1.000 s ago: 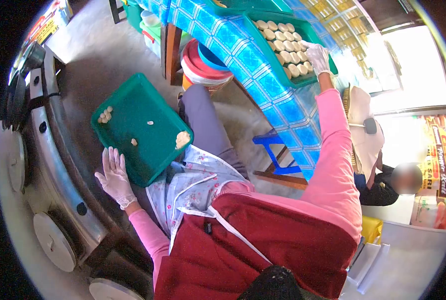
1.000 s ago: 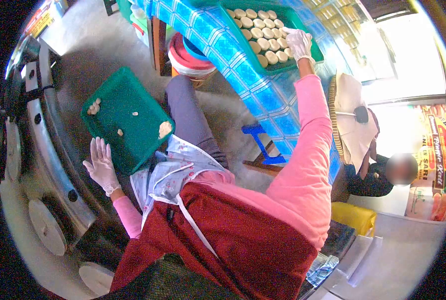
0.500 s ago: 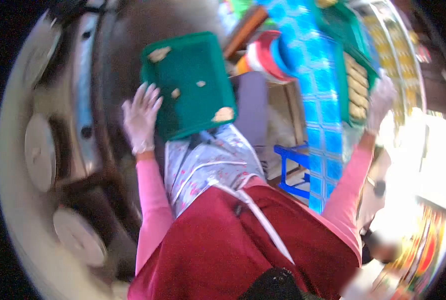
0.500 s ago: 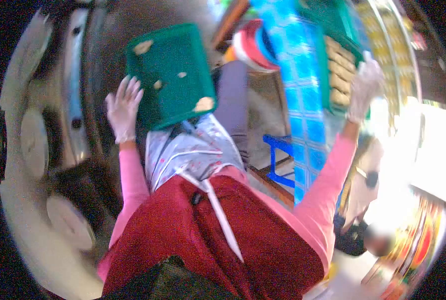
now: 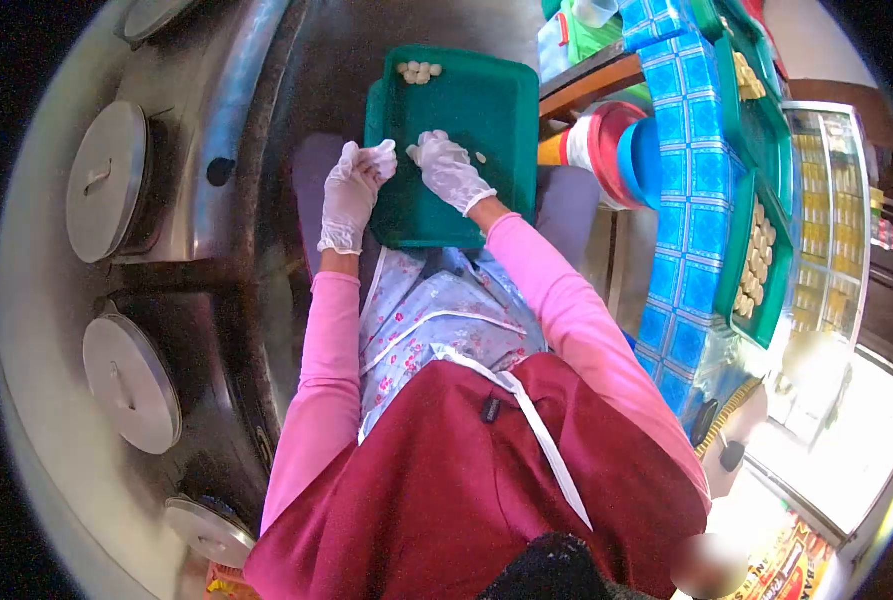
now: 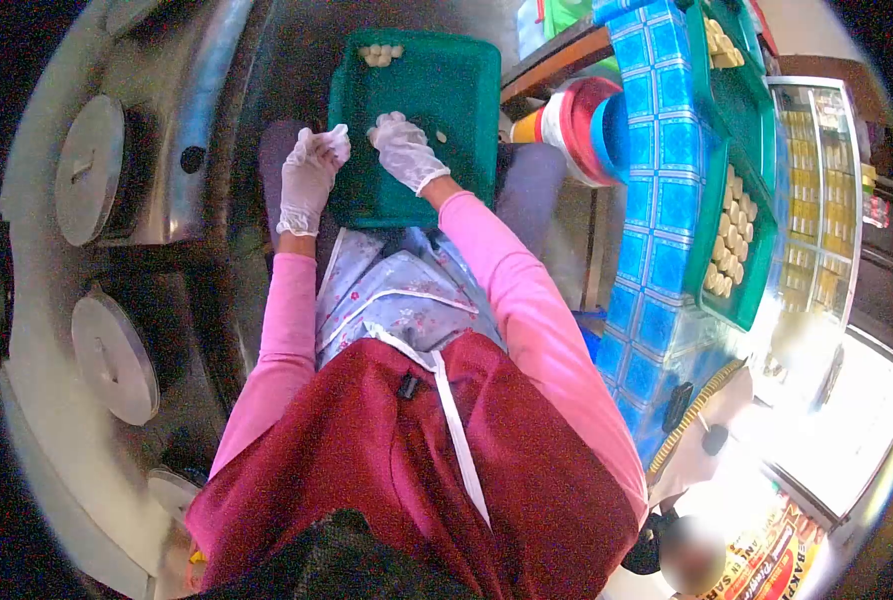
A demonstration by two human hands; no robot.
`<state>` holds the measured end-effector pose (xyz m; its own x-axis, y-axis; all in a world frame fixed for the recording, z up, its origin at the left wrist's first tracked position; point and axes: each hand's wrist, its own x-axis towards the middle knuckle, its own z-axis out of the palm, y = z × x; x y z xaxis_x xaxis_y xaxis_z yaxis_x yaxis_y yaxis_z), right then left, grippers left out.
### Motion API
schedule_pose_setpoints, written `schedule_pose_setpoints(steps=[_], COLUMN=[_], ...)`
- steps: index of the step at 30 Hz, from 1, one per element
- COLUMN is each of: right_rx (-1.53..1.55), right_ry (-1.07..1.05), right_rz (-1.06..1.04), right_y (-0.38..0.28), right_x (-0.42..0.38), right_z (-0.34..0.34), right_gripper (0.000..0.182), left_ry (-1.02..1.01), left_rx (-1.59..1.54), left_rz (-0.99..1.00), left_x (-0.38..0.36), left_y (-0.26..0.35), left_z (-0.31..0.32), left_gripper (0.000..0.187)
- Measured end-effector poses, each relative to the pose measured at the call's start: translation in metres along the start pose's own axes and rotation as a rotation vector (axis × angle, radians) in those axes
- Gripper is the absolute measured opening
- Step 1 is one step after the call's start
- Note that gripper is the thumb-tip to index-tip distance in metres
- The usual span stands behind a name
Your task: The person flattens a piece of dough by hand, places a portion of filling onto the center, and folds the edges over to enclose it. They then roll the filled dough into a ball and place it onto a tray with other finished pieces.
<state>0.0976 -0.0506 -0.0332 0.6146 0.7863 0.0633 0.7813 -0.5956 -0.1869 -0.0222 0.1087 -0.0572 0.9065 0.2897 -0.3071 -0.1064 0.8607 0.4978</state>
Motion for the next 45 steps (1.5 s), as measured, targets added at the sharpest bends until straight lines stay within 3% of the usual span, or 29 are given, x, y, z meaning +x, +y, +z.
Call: schedule_pose_setpoints(steps=[3,4,6,9,12,15,18,19,22,25,28,29,30,31,32,33,34,36,38,39,40,42,44,45], right_rx=[0.082,0.442,0.840,0.015,-0.094,1.107,1.313,1.416,1.812,1.732,1.370,1.075,0.781,0.488,0.196,0.294,0.333,0.250,0.602,0.584,0.506,0.297,0.019,-0.171], right_ry=[0.014,0.319,0.072,-0.035,0.147,0.194,0.221,0.117,0.059,0.026,0.366,0.282,0.198,0.116,0.035,0.055,0.071,0.050,0.304,0.345,0.473,0.444,0.486,0.396], right_rz=[0.010,0.088,0.620,0.097,0.031,0.717,0.620,0.601,0.696,0.749,0.630,0.562,0.489,0.410,0.326,0.259,0.184,0.317,0.269,0.383,0.396,0.467,0.203,0.217], right_y=[0.036,0.058,0.060,0.101,0.071,0.059,0.057,0.059,0.052,0.049,0.038,0.036,0.036,0.036,0.035,0.029,0.025,0.025,0.045,0.042,0.049,0.062,0.078,0.075], right_x=[-0.002,-0.011,-0.026,-0.050,-0.050,-0.038,-0.033,-0.035,-0.034,-0.035,-0.035,-0.037,-0.042,-0.046,-0.050,-0.059,-0.065,-0.062,-0.052,-0.046,-0.033,-0.007,0.022,0.031], right_z=[-0.016,-0.008,-0.057,0.007,-0.004,-0.016,-0.026,-0.032,-0.038,-0.035,-0.025,-0.023,-0.018,-0.013,-0.007,-0.006,-0.012,-0.022,-0.027,-0.045,-0.044,-0.048,-0.034,-0.030], right_gripper=[0.020,0.021,0.022,0.021,0.019,0.023,0.028,0.030,0.033,0.040,0.046,0.054,0.063,0.072,0.082,0.091,0.089,0.092,0.090,0.090,0.089,0.091,0.097,0.095], left_ry=[0.033,0.051,0.035,0.016,-0.014,-0.042,-0.047,-0.040,-0.054,-0.002,-0.040,-0.056,-0.142,-0.221,-0.245,-0.221,-0.193,-0.205,-0.228,-0.245,-0.259,-0.234,-0.230,-0.219], left_rx=[0.071,0.084,0.085,0.051,0.071,0.105,0.123,0.126,0.266,0.570,0.895,1.129,1.508,1.665,1.817,1.985,2.147,2.163,2.150,2.125,2.101,2.152,2.158,2.115], left_rz=[0.003,0.004,0.005,-0.007,-0.001,0.004,0.008,-0.003,-0.008,-0.006,0.233,0.374,0.561,0.790,0.693,0.591,0.480,0.493,0.508,0.509,0.515,0.466,0.456,0.435], left_x=[-0.003,-0.004,0.000,0.004,0.002,-0.003,-0.002,-0.006,-0.008,-0.015,-0.023,-0.021,-0.015,-0.015,-0.009,-0.017,-0.025,-0.023,-0.017,-0.015,-0.013,-0.010,-0.010,-0.010], left_y=[0.004,0.003,0.002,0.001,0.000,0.000,0.008,0.008,0.009,0.005,-0.012,-0.026,-0.037,-0.047,-0.070,-0.071,-0.072,-0.085,-0.091,-0.095,-0.097,-0.102,-0.102,-0.099], left_z=[0.013,0.014,0.010,0.010,0.012,0.014,0.020,0.023,0.034,0.048,0.063,0.058,0.050,0.057,0.043,0.060,0.078,0.083,0.082,0.080,0.080,0.079,0.076,0.077], left_gripper=[0.055,0.055,0.056,0.058,0.059,0.060,0.059,0.059,0.049,0.035,0.027,0.028,0.037,0.050,0.066,0.070,0.074,0.079,0.081,0.081,0.082,0.084,0.084,0.077])
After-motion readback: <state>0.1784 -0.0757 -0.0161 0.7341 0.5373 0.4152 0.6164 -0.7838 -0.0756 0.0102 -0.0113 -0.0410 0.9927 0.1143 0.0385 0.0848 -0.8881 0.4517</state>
